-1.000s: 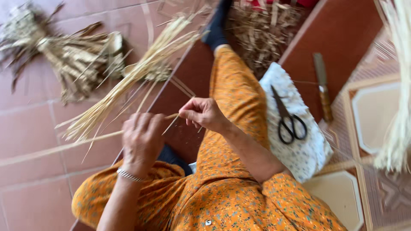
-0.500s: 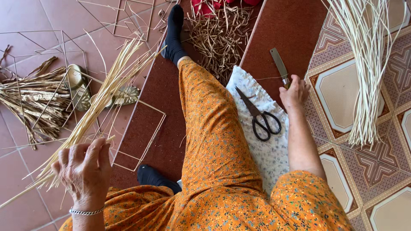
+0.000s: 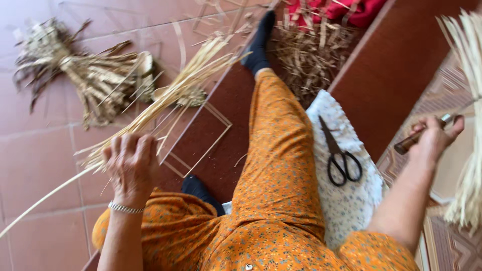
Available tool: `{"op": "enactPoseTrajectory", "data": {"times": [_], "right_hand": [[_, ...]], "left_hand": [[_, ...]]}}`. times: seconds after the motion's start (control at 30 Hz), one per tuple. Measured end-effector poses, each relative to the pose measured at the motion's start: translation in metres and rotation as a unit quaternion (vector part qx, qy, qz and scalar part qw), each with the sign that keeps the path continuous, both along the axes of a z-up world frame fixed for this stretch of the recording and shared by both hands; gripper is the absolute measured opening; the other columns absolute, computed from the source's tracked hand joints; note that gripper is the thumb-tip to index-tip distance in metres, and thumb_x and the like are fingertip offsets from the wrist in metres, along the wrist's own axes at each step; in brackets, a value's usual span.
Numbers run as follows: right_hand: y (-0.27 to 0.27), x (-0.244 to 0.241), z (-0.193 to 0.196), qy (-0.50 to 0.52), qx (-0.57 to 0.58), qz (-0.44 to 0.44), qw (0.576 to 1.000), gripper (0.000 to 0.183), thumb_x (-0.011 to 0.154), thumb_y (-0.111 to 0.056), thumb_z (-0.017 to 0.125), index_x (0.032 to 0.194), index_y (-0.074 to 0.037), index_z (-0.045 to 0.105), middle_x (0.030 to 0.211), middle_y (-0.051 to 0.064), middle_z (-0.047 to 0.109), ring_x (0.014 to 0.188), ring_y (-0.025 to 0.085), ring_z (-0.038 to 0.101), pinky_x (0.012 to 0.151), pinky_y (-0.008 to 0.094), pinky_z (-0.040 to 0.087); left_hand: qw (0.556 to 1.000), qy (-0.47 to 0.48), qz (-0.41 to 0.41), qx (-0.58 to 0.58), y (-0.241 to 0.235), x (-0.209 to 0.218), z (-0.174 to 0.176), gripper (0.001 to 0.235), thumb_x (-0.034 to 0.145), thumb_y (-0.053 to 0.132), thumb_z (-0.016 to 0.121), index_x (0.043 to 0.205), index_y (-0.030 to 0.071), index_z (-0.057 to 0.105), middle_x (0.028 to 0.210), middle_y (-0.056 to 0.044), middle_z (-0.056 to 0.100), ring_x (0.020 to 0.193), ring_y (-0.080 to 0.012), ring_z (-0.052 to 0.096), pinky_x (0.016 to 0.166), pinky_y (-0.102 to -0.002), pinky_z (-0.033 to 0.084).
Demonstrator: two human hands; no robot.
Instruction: The person gathers and aligns dried straw stalks, then wets them in a blue basin of water. They use a knife to split and trim the stalks into thinner strips, working while seated on the tiled floor.
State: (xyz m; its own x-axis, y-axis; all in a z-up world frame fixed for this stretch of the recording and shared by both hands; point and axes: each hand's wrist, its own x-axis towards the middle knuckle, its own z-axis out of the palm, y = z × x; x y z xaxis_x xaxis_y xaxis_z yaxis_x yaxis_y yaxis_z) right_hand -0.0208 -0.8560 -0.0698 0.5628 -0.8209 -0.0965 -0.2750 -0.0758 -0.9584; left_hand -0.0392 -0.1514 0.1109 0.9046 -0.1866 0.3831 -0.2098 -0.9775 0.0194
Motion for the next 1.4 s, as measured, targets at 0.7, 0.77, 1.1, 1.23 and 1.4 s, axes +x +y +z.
{"op": "enactPoseTrajectory", "data": {"times": [0.7, 0.77, 1.1, 1.23, 1.4], "right_hand": [[0.459, 0.013, 0.159, -0.145, 0.331, 0.695, 0.622, 0.061, 0.111, -0.031, 0.053, 0.164, -0.008, 0.031, 0.106, 0.016, 0.063, 0.072, 0.017, 0.056, 0.066, 0.028, 0.047], [0.473, 0.008, 0.164, -0.122, 0.42, 0.695, 0.571, 0.062, 0.111, -0.031, 0.052, 0.164, -0.005, 0.032, 0.099, 0.014, 0.061, 0.066, 0.016, 0.052, 0.06, 0.027, 0.044], [0.494, -0.02, 0.179, -0.025, 0.487, 0.708, 0.511, 0.066, 0.108, -0.037, 0.049, 0.159, -0.001, 0.029, 0.074, 0.014, 0.058, 0.054, 0.015, 0.048, 0.05, 0.027, 0.041], [0.489, -0.023, 0.173, -0.005, 0.477, 0.72, 0.504, 0.067, 0.109, -0.038, 0.049, 0.16, 0.001, 0.03, 0.075, 0.015, 0.061, 0.055, 0.011, 0.045, 0.05, 0.024, 0.037], [0.481, -0.023, 0.158, -0.041, 0.486, 0.736, 0.468, 0.059, 0.111, -0.037, 0.052, 0.15, 0.006, 0.044, 0.073, 0.012, 0.059, 0.056, 0.011, 0.045, 0.051, 0.026, 0.038]], "left_hand": [[0.952, -0.016, -0.043, -0.304, 0.027, -0.039, 0.033, 0.018, 0.089, 0.01, 0.08, 0.105, 0.013, 0.073, 0.089, -0.004, 0.062, 0.085, -0.0246, 0.062, 0.076, -0.038, 0.052], [0.93, -0.019, -0.07, -0.36, 0.026, -0.044, 0.034, 0.02, 0.089, 0.01, 0.08, 0.107, 0.014, 0.074, 0.092, -0.003, 0.064, 0.084, -0.0207, 0.064, 0.073, -0.035, 0.053], [0.891, -0.018, -0.1, -0.443, 0.024, -0.056, 0.034, 0.019, 0.087, 0.011, 0.084, 0.104, 0.014, 0.076, 0.089, -0.002, 0.062, 0.084, -0.019, 0.062, 0.074, -0.034, 0.051], [0.881, -0.009, -0.109, -0.461, 0.026, -0.06, 0.035, 0.019, 0.087, 0.011, 0.085, 0.103, 0.014, 0.076, 0.089, -0.002, 0.062, 0.083, -0.0185, 0.061, 0.073, -0.034, 0.05], [0.867, 0.009, -0.137, -0.479, 0.028, -0.064, 0.037, 0.019, 0.087, 0.013, 0.085, 0.105, 0.014, 0.076, 0.089, -0.001, 0.062, 0.084, -0.0173, 0.062, 0.074, -0.033, 0.05]]}}
